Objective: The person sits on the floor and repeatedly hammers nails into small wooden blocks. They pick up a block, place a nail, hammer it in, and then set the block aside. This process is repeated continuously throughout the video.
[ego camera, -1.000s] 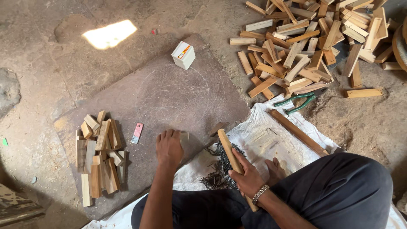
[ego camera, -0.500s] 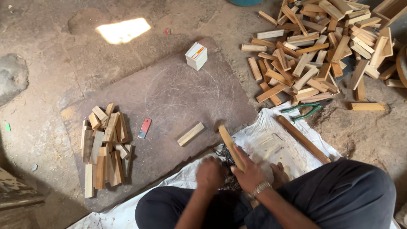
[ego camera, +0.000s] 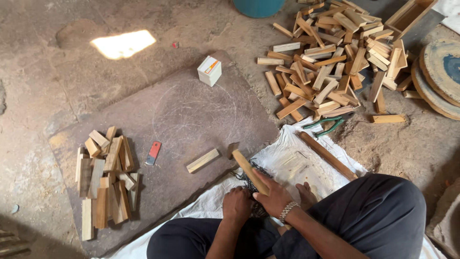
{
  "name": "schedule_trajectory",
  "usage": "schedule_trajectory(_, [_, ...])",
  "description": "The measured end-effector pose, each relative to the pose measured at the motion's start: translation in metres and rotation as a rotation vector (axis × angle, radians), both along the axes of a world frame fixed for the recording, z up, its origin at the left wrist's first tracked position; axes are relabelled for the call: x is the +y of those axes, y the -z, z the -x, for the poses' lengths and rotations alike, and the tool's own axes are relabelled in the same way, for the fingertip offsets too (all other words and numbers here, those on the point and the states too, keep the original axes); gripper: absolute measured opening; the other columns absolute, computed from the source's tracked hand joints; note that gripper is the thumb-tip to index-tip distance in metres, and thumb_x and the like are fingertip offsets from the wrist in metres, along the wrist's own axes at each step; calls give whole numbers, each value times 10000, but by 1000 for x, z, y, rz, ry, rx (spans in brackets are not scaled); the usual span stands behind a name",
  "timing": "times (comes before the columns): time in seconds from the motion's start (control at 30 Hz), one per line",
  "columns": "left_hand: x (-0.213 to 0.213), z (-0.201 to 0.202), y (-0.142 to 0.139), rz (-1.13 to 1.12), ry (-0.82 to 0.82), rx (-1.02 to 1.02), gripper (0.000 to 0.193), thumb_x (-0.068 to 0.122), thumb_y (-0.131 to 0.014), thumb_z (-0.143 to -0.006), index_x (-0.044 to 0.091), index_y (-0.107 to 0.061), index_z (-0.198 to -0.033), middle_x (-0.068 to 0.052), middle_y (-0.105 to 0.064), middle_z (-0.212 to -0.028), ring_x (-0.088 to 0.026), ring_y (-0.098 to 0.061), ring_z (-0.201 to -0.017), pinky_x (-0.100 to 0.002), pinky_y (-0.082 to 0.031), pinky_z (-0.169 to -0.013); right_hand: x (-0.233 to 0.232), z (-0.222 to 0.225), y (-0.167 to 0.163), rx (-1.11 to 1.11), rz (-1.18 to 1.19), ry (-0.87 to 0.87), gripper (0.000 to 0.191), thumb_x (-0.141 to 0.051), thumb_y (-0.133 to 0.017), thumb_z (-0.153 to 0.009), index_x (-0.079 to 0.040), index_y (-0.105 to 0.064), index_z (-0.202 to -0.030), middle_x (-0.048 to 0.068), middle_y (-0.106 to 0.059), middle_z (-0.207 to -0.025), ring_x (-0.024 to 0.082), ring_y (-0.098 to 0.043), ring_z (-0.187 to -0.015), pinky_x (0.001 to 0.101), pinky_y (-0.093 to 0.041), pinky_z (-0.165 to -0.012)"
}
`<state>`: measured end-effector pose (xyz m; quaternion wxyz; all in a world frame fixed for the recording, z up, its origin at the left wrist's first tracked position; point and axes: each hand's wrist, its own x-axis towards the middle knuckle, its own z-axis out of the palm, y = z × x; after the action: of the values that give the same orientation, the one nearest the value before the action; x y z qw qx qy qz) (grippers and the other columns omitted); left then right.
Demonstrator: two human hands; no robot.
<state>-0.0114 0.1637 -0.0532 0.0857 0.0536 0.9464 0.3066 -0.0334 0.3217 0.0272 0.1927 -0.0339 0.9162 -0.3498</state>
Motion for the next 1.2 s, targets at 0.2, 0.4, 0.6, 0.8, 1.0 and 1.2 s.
schedule_trajectory(0.2, [0,-3,10,30,15,-6,87,179,-706,-832,96,-729,-831,-157,-698,-965,-358,-681,-933,-474,-554,-810,18,-14,0,-126,44,89,826,-287,-768,-853,-416,-396,-1579,168,-714,-1009,245,-664,-776,376,-570,-722])
schedule_trajectory(0.4, [-3,-11,7,-293,-174,63,155,52,-703,-815,71,-809,-927,-195,-722,-955,-396,-692,-867,-480,-550,-755,13,-8,-19,-448,378,259,860,-119,-724,-879,-380,-328,-1597,30,-591,-687,86,-502,-451,272,-466,-379])
schedule_trajectory(0.6, [-17,2,0,-851,-587,-79,191,14,-708,-886,16,-786,-1061,-163,-808,-900,-206,-718,-743,-319,-578,-681,14,-3,-36,-549,558,325,843,-83,-697,-895,-308,-312,-1611,13,-571,-698,78,-502,-461,270,-469,-374])
schedule_trajectory(0.8, [-35,18,-12,-1053,-717,-45,266,13,-663,-876,53,-692,-1137,-103,-781,-906,-143,-751,-755,-283,-602,-626,13,-3,-38,-607,578,384,835,-89,-703,-891,-317,-330,-1602,3,-557,-692,75,-509,-462,267,-471,-367])
schedule_trajectory(1.0, [-54,52,-21,-662,-793,89,136,113,-669,-983,25,-748,-1052,-90,-785,-910,-124,-717,-764,-276,-565,-683,13,-2,-38,-628,610,401,847,-85,-703,-890,-317,-315,-1606,6,-556,-679,77,-505,-441,267,-465,-357])
schedule_trajectory(1.2, [-68,89,-10,-510,-645,449,93,115,-745,-947,75,-772,-1026,-77,-783,-1008,-128,-727,-845,-273,-568,-767,13,-2,-38,-623,615,378,853,-96,-701,-897,-302,-290,-1615,4,-550,-668,76,-512,-440,267,-469,-360])
